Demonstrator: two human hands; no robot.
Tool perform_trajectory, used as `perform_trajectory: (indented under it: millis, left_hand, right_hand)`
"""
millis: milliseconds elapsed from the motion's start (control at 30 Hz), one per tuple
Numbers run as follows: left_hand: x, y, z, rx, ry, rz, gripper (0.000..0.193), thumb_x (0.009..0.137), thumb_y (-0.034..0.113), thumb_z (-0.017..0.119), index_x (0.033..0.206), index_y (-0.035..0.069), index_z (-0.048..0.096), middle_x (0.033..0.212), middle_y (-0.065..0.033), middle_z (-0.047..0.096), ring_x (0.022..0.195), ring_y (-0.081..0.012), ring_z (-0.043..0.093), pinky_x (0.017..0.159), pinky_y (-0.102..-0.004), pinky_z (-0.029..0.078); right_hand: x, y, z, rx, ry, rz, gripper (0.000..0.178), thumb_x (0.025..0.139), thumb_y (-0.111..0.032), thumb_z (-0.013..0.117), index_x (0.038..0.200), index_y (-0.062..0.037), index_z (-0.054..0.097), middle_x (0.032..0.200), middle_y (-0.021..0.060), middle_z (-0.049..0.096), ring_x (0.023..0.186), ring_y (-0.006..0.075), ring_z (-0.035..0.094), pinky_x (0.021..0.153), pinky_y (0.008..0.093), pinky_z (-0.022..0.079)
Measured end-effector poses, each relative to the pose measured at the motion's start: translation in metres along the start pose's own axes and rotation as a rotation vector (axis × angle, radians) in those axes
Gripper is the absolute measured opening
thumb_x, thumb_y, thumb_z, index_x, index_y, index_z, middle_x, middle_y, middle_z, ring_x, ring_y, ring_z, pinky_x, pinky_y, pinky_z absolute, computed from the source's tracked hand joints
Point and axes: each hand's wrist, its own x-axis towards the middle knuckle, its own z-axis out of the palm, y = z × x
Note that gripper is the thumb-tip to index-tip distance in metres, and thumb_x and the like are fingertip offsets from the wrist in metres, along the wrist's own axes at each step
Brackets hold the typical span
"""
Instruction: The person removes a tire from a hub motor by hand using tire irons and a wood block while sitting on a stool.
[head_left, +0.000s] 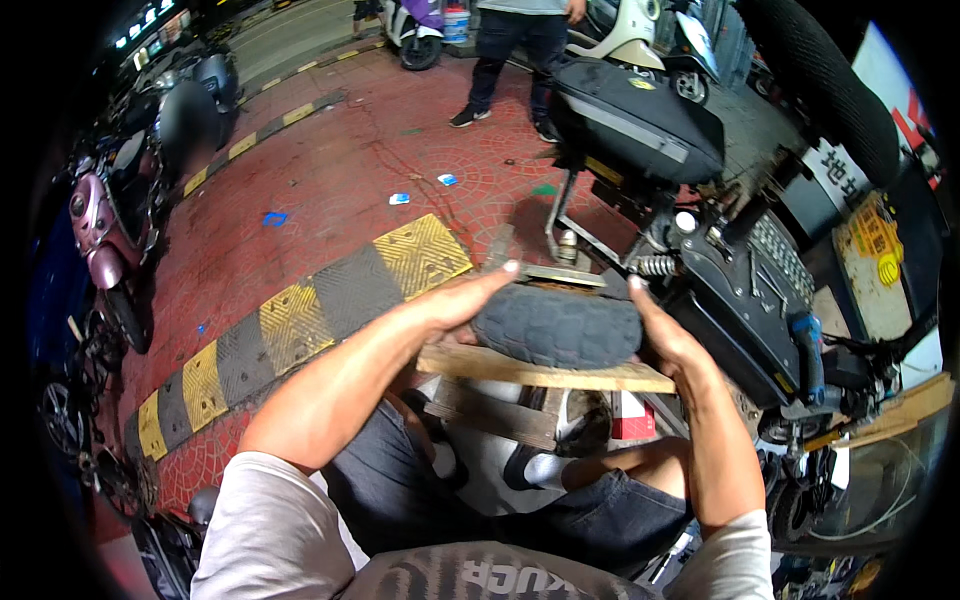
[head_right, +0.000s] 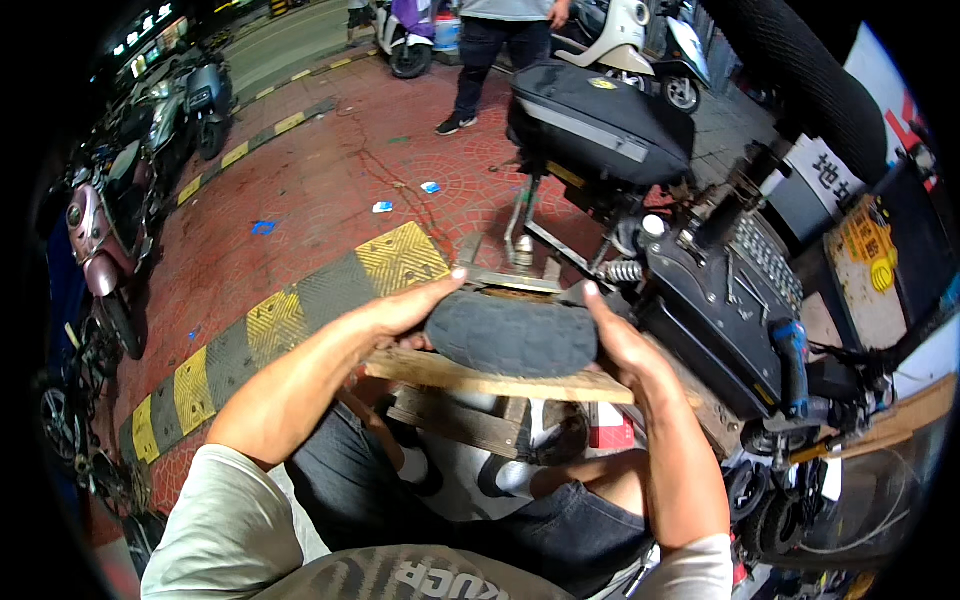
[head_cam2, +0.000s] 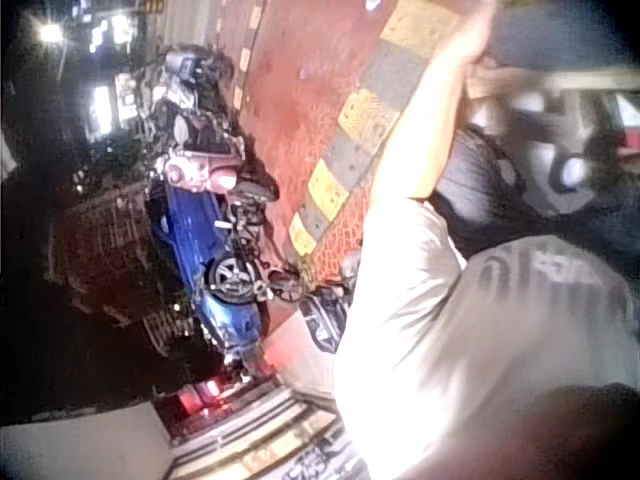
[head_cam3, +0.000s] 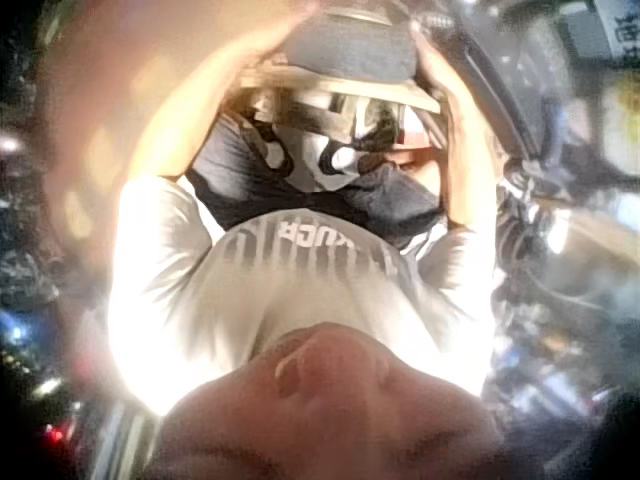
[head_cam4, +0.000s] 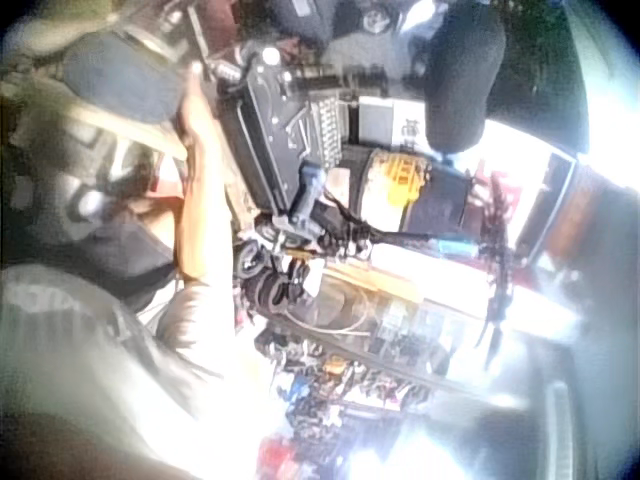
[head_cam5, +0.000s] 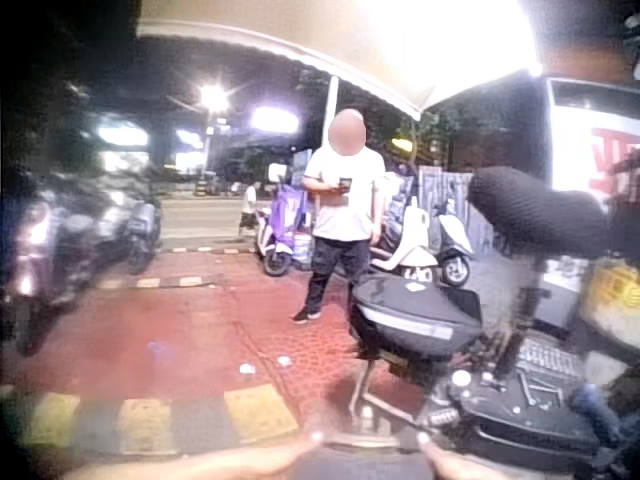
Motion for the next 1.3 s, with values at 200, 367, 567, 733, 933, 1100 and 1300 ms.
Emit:
perform_trajectory:
  millis: [200,367,567,733,933,1100,1300]
  left_hand:
    - [0.028,-0.019,-0.026,-0.018,-0.007,-0.130,0.083,0.098,0.088,0.032,0.102,0.016,0.073,0.068,-0.0008,0.064,0.050,-0.0096,0.049,0.045,-0.0262,0.030]
    - [0.041,-0.031,-0.036,-0.103,0.002,-0.133,0.053,0.101,0.060,0.041,0.081,0.015,0.063,0.059,0.0003,0.057,0.041,-0.0113,0.040,0.040,-0.0303,0.029]
    - [0.048,-0.039,-0.037,-0.104,0.017,-0.165,0.043,0.098,0.048,0.045,0.074,0.015,0.060,0.051,-0.0024,0.050,0.039,-0.0157,0.041,0.039,-0.0365,0.040]
    - [0.043,-0.033,-0.043,0.026,-0.011,-0.076,0.064,0.103,0.067,0.040,0.105,0.010,0.070,0.076,-0.0082,0.068,0.049,-0.0173,0.056,0.049,-0.0390,0.056]
    - [0.043,-0.072,-0.086,-0.179,-0.143,-0.197,0.092,0.098,0.081,0.048,0.134,-0.002,0.064,0.098,-0.0255,0.073,0.076,-0.0325,0.075,0.067,-0.0472,0.067]
    - [0.032,-0.058,-0.078,-0.012,-0.101,-0.044,0.095,0.097,0.082,0.049,0.146,0.000,0.060,0.123,-0.0273,0.071,0.095,-0.0365,0.076,0.080,-0.0476,0.065]
    - [-0.049,-0.011,-0.003,0.513,0.454,0.668,0.094,0.091,0.061,0.074,0.158,0.000,0.047,0.150,-0.0270,0.059,0.134,-0.0443,0.060,0.111,-0.0516,0.048]
  right_hand:
    - [0.014,-0.018,0.012,-0.227,-0.029,-0.097,0.102,0.099,-0.089,0.031,0.156,-0.0084,0.054,0.153,0.0087,0.059,0.132,0.0221,0.055,0.097,0.0382,0.052]
    - [-0.022,-0.024,0.005,-0.780,-0.191,-0.311,0.139,0.087,-0.090,0.056,0.167,0.0110,0.004,0.159,0.0401,0.042,0.156,0.0427,0.037,0.130,0.0405,0.028]
    - [-0.068,0.006,0.026,-1.182,0.036,-0.493,0.135,0.077,-0.030,0.089,0.169,0.0008,-0.005,0.114,0.0392,0.069,0.115,0.0537,0.066,0.104,0.0540,0.050]
    - [-0.084,0.005,0.035,-1.312,0.165,-0.446,0.116,0.076,-0.017,0.079,0.168,0.0044,0.011,0.105,0.0340,0.072,0.103,0.0503,0.070,0.097,0.0535,0.055]
    - [-0.141,-0.011,0.018,-1.196,0.265,-0.943,0.069,0.072,-0.014,0.076,0.137,-0.0013,0.058,0.104,0.0270,0.071,0.100,0.0497,0.069,0.093,0.0511,0.057]
    - [-0.220,0.019,-0.068,-0.404,0.552,-0.801,0.040,0.087,0.000,0.064,0.127,0.0025,0.066,0.107,0.0042,0.070,0.098,0.0150,0.066,0.092,0.0309,0.053]
    - [-0.341,0.206,-0.094,0.296,1.240,-0.770,0.044,0.103,-0.032,0.072,0.131,-0.0002,0.060,0.107,0.0124,0.071,0.092,0.0242,0.072,0.082,0.0391,0.060]
